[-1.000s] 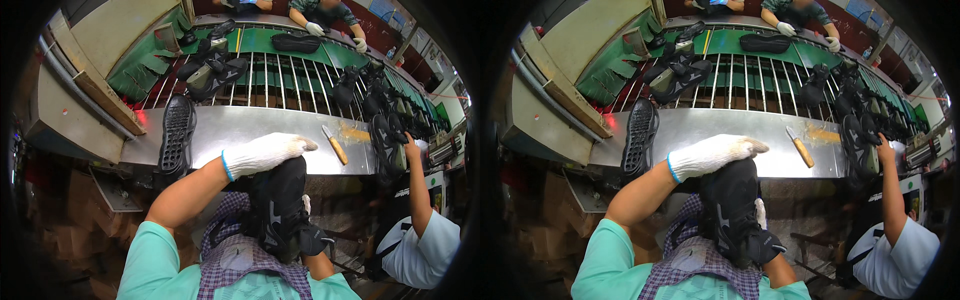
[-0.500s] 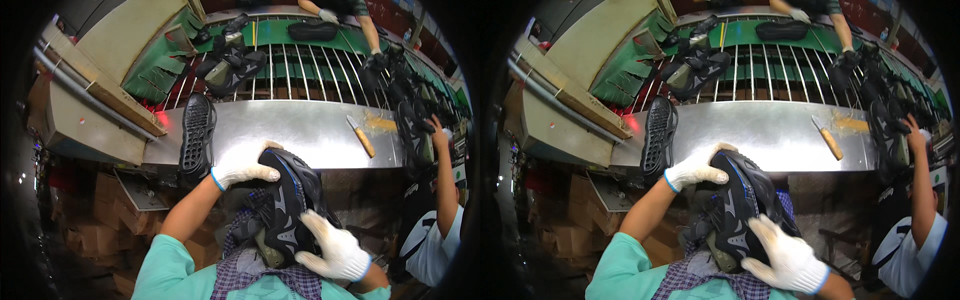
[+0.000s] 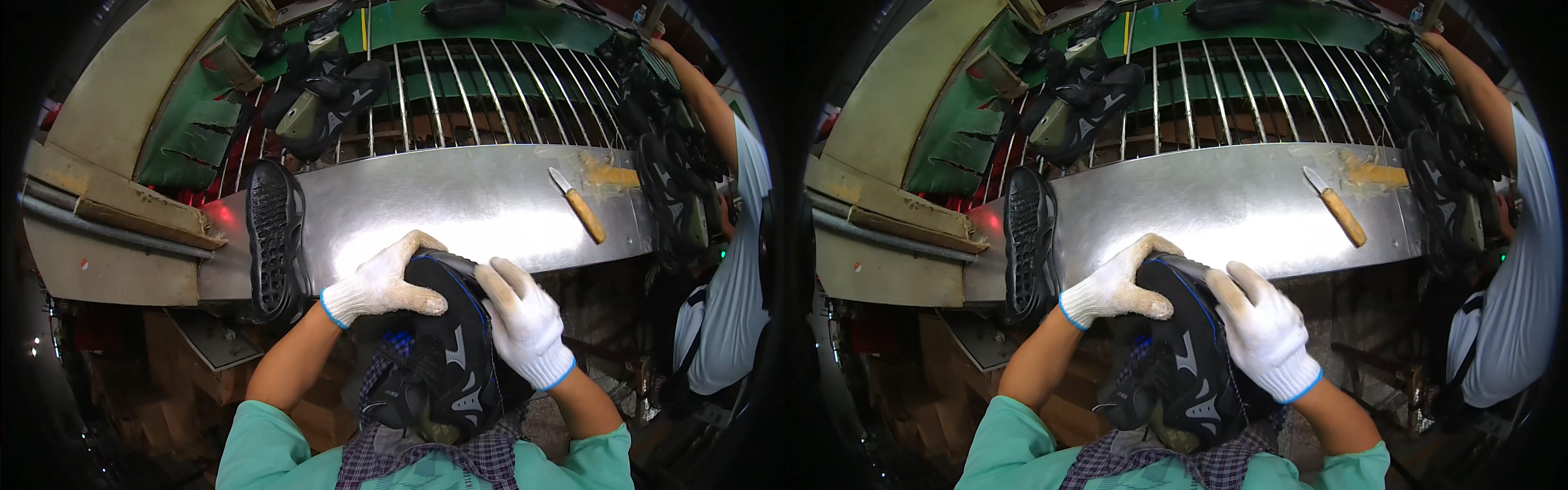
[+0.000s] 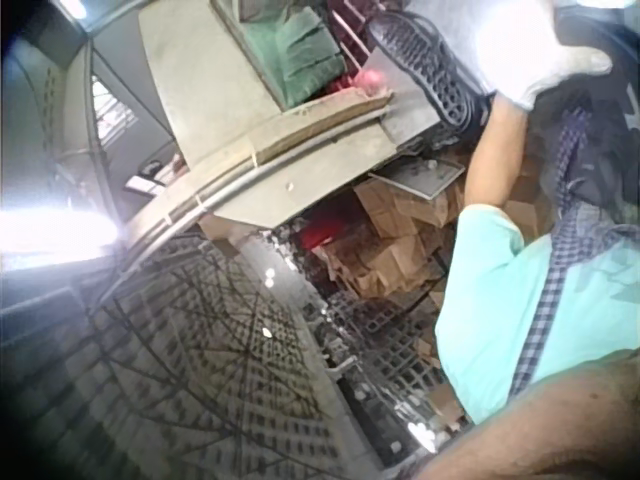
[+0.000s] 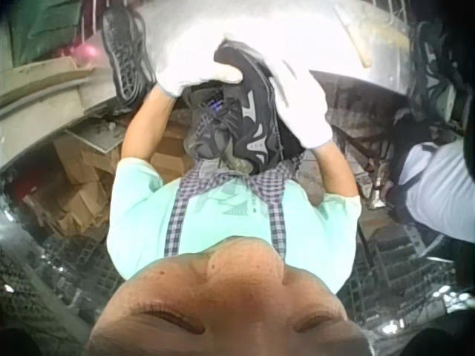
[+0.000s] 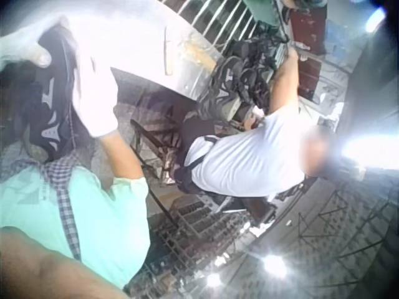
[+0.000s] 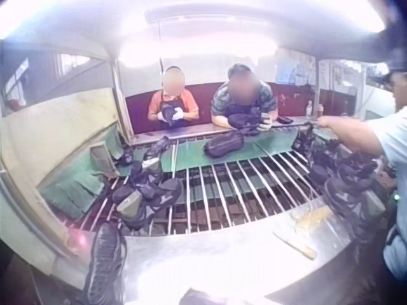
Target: The person picks up shoes from a conveyor belt, wipes the exterior of the shoes, applies a small amount of substance with their finger to the shoe surface, and uses a handheld tool to press or smooth the shoe upper.
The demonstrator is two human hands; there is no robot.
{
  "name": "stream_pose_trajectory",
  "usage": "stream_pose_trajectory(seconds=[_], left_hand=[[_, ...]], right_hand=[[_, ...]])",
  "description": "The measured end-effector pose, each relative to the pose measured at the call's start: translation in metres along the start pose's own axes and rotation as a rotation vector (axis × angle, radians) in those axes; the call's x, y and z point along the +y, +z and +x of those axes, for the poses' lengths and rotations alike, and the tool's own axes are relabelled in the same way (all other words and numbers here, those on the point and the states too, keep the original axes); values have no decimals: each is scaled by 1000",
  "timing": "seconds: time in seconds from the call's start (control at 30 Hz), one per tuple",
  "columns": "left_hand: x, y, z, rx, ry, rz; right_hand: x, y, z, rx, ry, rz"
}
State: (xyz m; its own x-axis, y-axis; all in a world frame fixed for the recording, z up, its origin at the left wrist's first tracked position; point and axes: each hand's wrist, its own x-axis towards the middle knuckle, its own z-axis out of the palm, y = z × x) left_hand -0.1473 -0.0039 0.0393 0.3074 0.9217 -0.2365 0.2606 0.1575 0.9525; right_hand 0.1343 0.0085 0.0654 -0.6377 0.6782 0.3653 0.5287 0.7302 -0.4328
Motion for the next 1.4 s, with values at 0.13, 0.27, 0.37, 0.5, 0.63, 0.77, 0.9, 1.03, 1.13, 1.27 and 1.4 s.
stream_pose_trajectory(seconds=[0.13,0.27,0.37,0.5,0.63,0.77,0.9,1.03,1.13,1.27,1.4], left_hand=[[-3,0,-2,-4,-17,-60],[-3,1,-3,-6,-57,-103],[-1,2,-2,17,-65,-106],[2,3,2,33,-37,-49],[4,3,1,82,27,-27],[7,3,-9,45,149,-175],[37,-8,-10,-2,76,239],[69,13,20,-32,122,600],[77,25,29,-30,17,673],[76,26,26,59,22,654],[68,29,27,154,7,657]], right_hand=[[9,9,38,-96,-98,36],[16,12,61,-228,-177,29],[10,7,81,-432,-88,1],[31,35,91,-354,27,209],[21,23,88,-311,14,352],[-13,-32,68,-496,44,158],[1,-71,11,-716,217,248],[-5,-36,-38,-588,289,235],[6,-15,-39,-331,203,263],[37,13,1,-261,338,648],[57,54,10,-171,477,988]])
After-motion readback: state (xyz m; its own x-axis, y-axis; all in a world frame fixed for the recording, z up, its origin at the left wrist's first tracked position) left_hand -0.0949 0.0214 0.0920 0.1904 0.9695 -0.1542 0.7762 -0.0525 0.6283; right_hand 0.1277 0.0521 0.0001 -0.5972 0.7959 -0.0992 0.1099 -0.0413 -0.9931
